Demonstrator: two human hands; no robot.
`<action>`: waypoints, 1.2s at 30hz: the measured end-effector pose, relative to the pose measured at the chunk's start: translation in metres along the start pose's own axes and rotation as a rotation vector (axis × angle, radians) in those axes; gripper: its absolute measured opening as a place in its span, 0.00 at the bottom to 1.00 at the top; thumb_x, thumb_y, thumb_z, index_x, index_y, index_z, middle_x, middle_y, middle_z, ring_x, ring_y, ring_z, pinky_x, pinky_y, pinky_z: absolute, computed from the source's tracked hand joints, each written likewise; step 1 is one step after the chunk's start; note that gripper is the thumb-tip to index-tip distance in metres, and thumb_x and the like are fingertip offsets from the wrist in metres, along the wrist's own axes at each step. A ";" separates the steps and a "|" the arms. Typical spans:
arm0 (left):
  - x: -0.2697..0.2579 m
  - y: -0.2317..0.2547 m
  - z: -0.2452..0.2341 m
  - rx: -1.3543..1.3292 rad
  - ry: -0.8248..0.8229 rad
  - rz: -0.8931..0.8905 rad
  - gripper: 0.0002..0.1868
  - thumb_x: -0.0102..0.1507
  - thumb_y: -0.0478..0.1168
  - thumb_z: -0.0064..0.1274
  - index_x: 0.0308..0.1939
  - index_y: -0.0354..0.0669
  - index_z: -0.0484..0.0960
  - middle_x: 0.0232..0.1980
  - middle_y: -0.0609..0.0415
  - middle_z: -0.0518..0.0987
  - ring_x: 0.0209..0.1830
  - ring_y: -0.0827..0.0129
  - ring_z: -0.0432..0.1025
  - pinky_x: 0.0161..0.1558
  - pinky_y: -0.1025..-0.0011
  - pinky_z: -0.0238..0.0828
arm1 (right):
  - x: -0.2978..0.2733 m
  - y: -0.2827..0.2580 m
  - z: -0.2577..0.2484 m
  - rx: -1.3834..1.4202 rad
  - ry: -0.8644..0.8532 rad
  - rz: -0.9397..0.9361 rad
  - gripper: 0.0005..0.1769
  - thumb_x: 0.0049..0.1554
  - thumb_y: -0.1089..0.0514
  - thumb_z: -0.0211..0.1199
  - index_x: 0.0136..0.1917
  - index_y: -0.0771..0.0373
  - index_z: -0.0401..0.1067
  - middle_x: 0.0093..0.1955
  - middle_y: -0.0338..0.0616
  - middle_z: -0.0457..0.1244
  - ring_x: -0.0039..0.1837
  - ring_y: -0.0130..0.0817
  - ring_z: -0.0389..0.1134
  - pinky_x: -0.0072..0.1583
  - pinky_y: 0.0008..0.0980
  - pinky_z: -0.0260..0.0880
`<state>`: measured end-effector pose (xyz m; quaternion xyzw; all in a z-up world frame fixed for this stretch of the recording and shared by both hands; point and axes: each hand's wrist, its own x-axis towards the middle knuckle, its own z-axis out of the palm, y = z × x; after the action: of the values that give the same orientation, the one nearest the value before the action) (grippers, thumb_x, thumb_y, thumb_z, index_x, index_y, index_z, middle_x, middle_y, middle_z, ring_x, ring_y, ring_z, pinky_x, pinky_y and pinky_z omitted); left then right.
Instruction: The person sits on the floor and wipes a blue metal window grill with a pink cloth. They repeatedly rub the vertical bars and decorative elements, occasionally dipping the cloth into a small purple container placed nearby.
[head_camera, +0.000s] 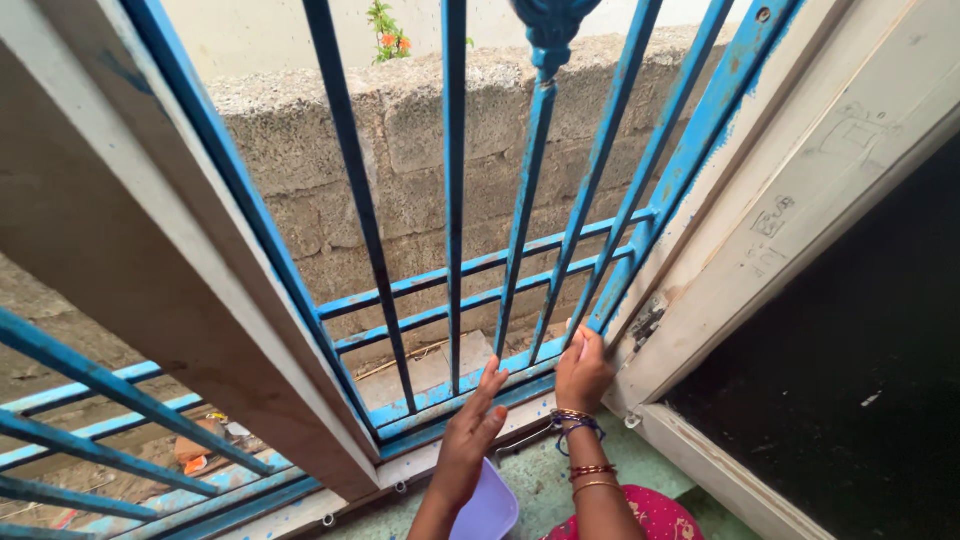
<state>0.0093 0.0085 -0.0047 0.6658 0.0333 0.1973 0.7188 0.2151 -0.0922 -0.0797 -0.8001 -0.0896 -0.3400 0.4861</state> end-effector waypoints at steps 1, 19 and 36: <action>-0.002 0.001 -0.001 -0.009 -0.008 0.005 0.33 0.67 0.52 0.47 0.73 0.42 0.68 0.84 0.48 0.53 0.84 0.58 0.47 0.76 0.61 0.45 | 0.000 0.000 0.000 0.012 -0.008 -0.004 0.09 0.62 0.58 0.59 0.54 0.62 0.76 0.41 0.56 0.70 0.43 0.53 0.73 0.45 0.47 0.72; -0.008 0.006 -0.009 -0.004 -0.040 -0.011 0.34 0.68 0.55 0.44 0.75 0.42 0.66 0.85 0.50 0.52 0.84 0.60 0.47 0.76 0.61 0.44 | 0.005 0.005 0.004 0.216 -0.275 0.368 0.10 0.64 0.59 0.54 0.49 0.66 0.73 0.30 0.51 0.68 0.28 0.35 0.71 0.30 0.36 0.69; -0.014 0.012 -0.026 -0.060 -0.035 -0.060 0.37 0.67 0.61 0.44 0.73 0.42 0.68 0.80 0.49 0.63 0.82 0.61 0.53 0.75 0.63 0.49 | -0.017 -0.043 -0.047 -0.253 -0.335 -0.479 0.09 0.64 0.51 0.57 0.52 0.56 0.72 0.35 0.50 0.69 0.35 0.50 0.71 0.36 0.46 0.71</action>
<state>-0.0149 0.0290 0.0008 0.6459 0.0350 0.1650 0.7446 0.1603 -0.1063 -0.0459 -0.8552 -0.3114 -0.3168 0.2672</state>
